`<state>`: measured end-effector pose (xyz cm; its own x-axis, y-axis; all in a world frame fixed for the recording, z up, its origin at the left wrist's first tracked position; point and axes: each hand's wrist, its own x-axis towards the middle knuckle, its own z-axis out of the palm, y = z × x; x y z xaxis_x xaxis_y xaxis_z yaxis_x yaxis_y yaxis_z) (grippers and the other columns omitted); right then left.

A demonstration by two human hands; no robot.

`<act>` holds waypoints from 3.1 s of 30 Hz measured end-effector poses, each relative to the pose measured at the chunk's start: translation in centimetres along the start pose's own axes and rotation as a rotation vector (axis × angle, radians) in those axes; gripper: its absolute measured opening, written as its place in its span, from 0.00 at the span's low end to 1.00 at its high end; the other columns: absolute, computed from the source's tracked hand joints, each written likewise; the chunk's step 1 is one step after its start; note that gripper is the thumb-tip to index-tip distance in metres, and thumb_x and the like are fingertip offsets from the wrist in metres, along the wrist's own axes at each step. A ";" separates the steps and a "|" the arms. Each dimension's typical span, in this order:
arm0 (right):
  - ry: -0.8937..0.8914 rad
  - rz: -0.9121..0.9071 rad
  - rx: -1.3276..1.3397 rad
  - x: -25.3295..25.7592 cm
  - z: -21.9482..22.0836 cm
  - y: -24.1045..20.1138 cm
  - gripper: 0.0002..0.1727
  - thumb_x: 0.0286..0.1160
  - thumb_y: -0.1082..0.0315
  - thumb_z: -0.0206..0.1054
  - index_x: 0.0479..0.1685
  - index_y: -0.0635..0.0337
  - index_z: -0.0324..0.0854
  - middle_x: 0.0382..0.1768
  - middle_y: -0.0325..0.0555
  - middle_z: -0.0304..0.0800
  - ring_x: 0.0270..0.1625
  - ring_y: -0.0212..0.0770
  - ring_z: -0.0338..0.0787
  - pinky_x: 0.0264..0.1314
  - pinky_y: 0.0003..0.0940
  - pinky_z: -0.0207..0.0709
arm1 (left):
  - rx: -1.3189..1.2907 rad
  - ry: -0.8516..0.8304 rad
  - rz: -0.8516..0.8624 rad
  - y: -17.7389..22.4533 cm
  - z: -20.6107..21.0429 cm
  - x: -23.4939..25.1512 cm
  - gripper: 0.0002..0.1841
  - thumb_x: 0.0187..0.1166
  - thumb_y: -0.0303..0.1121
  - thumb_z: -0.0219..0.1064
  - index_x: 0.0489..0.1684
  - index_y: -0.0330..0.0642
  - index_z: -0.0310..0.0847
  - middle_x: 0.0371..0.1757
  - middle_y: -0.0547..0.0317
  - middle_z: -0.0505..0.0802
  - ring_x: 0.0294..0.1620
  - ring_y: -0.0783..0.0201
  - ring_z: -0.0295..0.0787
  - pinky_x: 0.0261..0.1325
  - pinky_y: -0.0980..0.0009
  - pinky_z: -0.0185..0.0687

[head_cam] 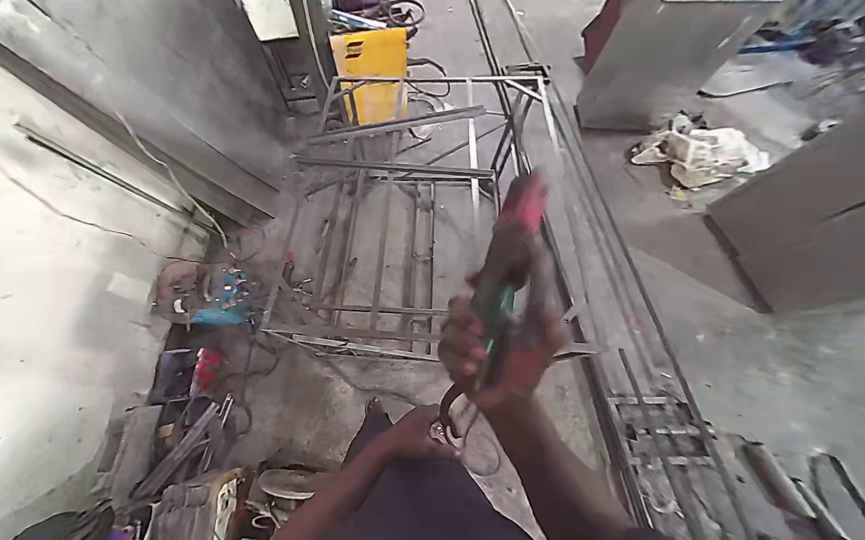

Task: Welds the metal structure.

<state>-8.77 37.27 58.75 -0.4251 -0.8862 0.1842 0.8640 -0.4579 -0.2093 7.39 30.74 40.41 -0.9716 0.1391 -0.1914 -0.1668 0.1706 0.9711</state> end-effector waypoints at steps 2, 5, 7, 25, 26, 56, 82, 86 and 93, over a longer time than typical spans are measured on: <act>-0.142 -0.134 -0.068 1.3 5.1 -5.2 0.45 0.50 0.27 0.73 0.64 0.49 0.78 0.28 0.39 0.83 0.18 0.32 0.79 0.19 0.26 0.76 | 0.086 -0.027 -0.073 -2.6 0.1 1.5 0.19 0.77 0.47 0.74 0.44 0.35 0.88 0.38 0.51 0.93 0.42 0.60 0.91 0.54 0.55 0.87; -0.266 -0.459 -0.209 2.3 9.2 -12.6 0.48 0.55 0.23 0.64 0.54 0.63 0.77 0.22 0.41 0.81 0.13 0.29 0.76 0.12 0.22 0.73 | 0.112 0.054 -0.319 -8.1 -2.0 1.8 0.27 0.88 0.53 0.57 0.61 0.37 0.86 0.50 0.44 0.94 0.55 0.52 0.92 0.68 0.46 0.83; -0.235 -0.625 -0.300 2.2 9.0 -16.0 0.38 0.60 0.34 0.69 0.46 0.65 0.75 0.23 0.44 0.79 0.14 0.30 0.76 0.13 0.21 0.73 | 0.009 0.271 -0.382 -9.6 -3.9 1.8 0.28 0.92 0.51 0.48 0.57 0.33 0.86 0.40 0.49 0.94 0.44 0.57 0.92 0.60 0.53 0.88; 0.688 0.531 -1.258 6.2 -16.2 -18.9 0.59 0.32 0.31 0.88 0.75 0.48 0.72 0.41 0.36 0.92 0.32 0.33 0.92 0.31 0.33 0.90 | 0.739 0.117 -0.645 -17.0 -13.2 22.0 0.20 0.81 0.38 0.62 0.71 0.47 0.81 0.74 0.41 0.83 0.77 0.35 0.75 0.74 0.32 0.70; 0.661 0.620 -1.281 7.2 -17.4 -18.7 0.59 0.32 0.29 0.87 0.75 0.48 0.72 0.43 0.36 0.91 0.34 0.33 0.92 0.33 0.33 0.90 | 0.748 0.124 -0.661 -17.7 -12.6 22.1 0.19 0.82 0.38 0.60 0.69 0.48 0.82 0.73 0.42 0.84 0.75 0.36 0.77 0.74 0.33 0.71; -0.132 1.447 -1.684 28.2 -31.5 -1.6 0.47 0.52 0.28 0.76 0.69 0.46 0.70 0.35 0.38 0.86 0.36 0.39 0.88 0.39 0.47 0.83 | 0.196 0.607 -0.837 -21.1 -12.8 22.3 0.19 0.72 0.45 0.69 0.54 0.45 0.91 0.56 0.52 0.95 0.62 0.52 0.90 0.67 0.47 0.81; -0.126 1.423 -1.695 29.6 -31.1 -1.0 0.46 0.53 0.35 0.81 0.69 0.50 0.70 0.36 0.42 0.86 0.37 0.40 0.89 0.40 0.46 0.84 | 0.032 0.526 -0.908 -20.1 -13.6 21.7 0.23 0.76 0.41 0.69 0.64 0.35 0.86 0.63 0.39 0.92 0.70 0.41 0.86 0.76 0.43 0.75; -0.067 1.399 -1.699 29.0 -31.1 -1.3 0.47 0.51 0.29 0.78 0.70 0.46 0.70 0.31 0.36 0.84 0.29 0.35 0.86 0.32 0.40 0.83 | 0.228 0.557 -0.853 -21.0 -13.0 22.1 0.23 0.73 0.48 0.67 0.60 0.43 0.89 0.57 0.50 0.95 0.63 0.50 0.90 0.73 0.51 0.77; -0.106 1.451 -1.695 28.8 -31.2 -1.2 0.47 0.51 0.29 0.78 0.70 0.44 0.71 0.34 0.36 0.86 0.32 0.35 0.88 0.36 0.43 0.84 | 0.202 0.585 -0.852 -21.6 -12.6 22.1 0.23 0.77 0.50 0.63 0.62 0.48 0.89 0.58 0.51 0.95 0.63 0.49 0.89 0.71 0.49 0.79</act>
<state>-30.41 10.13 34.33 0.1540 -0.5934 -0.7901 -0.5101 0.6370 -0.5779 -12.55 17.87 17.03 -0.4847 -0.5867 -0.6487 -0.8540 0.1571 0.4960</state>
